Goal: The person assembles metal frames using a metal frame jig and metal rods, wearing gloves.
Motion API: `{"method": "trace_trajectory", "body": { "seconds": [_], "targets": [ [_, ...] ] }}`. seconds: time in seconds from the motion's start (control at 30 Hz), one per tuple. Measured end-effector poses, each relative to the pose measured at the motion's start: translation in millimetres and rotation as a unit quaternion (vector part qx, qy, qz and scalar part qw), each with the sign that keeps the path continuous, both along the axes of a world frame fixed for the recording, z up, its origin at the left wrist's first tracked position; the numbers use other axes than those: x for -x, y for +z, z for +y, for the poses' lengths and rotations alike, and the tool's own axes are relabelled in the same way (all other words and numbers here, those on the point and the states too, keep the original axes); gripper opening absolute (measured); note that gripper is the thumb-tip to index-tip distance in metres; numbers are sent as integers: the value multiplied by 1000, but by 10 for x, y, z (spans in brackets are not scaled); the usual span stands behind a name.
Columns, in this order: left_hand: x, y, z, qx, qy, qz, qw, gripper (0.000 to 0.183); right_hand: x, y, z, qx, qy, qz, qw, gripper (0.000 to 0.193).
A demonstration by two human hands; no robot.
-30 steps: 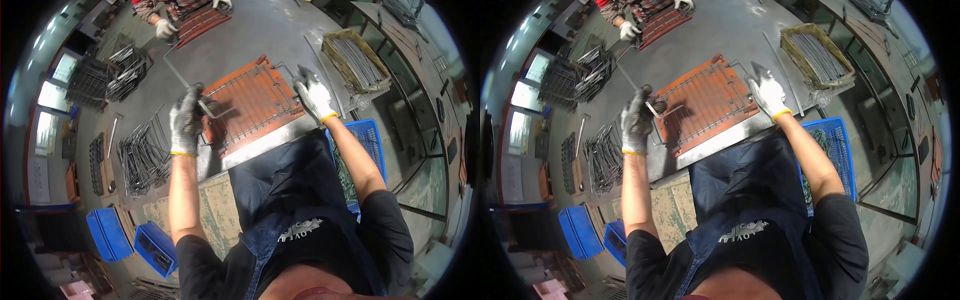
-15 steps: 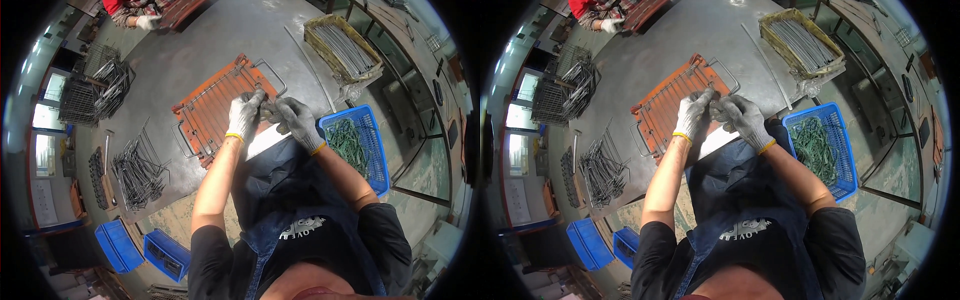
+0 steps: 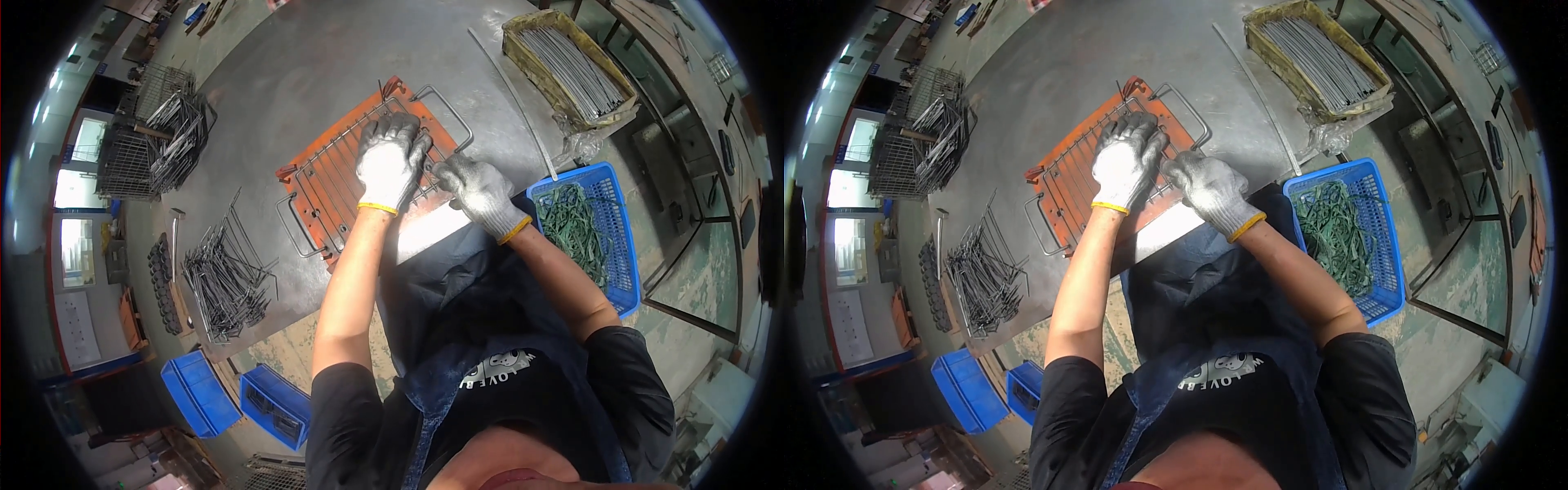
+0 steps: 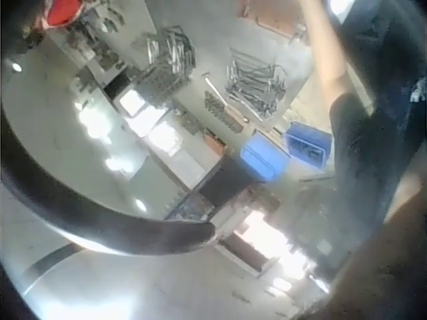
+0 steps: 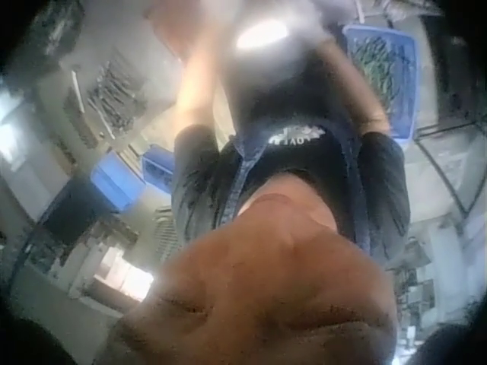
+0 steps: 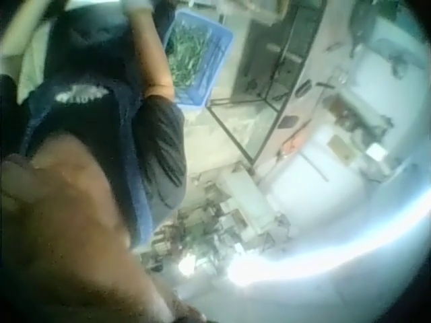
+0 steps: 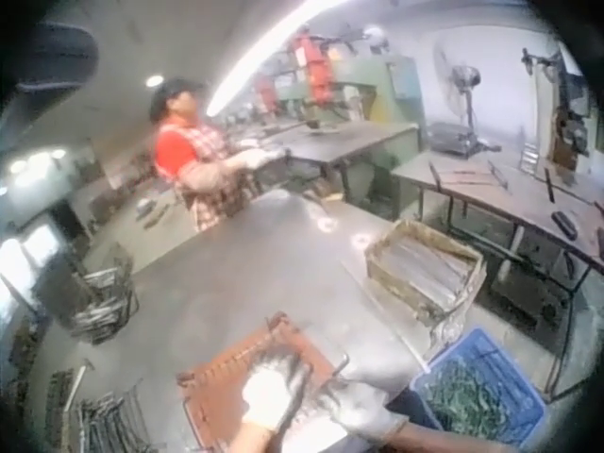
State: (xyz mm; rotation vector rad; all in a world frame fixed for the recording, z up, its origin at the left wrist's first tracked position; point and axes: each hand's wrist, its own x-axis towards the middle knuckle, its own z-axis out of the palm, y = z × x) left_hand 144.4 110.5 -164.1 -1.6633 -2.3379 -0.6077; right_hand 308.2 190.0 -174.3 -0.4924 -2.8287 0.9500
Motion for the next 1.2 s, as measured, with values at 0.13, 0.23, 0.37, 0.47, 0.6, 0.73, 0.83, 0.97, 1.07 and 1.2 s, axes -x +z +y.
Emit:
{"method": "trace_trajectory", "body": {
  "seconds": [0.13,0.23,0.37,0.47,0.6,0.73,0.83,0.97,1.07,1.2],
  "targets": [
    [8,63,-15,78,41,88,992,40,32,405,-19,142,-149,-83,975,52],
    [24,73,-49,55,66,84,993,39,-71,471,-2,257,-192,95,943,60],
    [56,113,-283,27,91,33,995,38,201,253,-121,-27,-159,54,985,53],
    [92,-78,-370,-27,100,50,993,36,360,-700,-250,-226,-219,159,936,41],
    [-3,-68,-612,-74,32,-62,995,40,49,-415,-347,-106,-182,237,948,41],
    [122,410,-1275,-205,184,-227,934,38,-65,-155,-490,-74,-169,274,944,35],
    [684,504,-2161,-213,384,-125,890,40,-48,-79,-518,-91,-181,279,939,33],
    [1137,428,-3179,-3,512,-76,856,40,-94,-79,-522,-108,-185,268,939,30],
    [1214,344,-3262,150,496,-88,850,35,-146,-55,-561,-90,-184,267,942,30],
    [1393,437,-3055,235,523,-95,814,30,-96,-6,-616,-89,-183,288,936,28]
  ]
}}
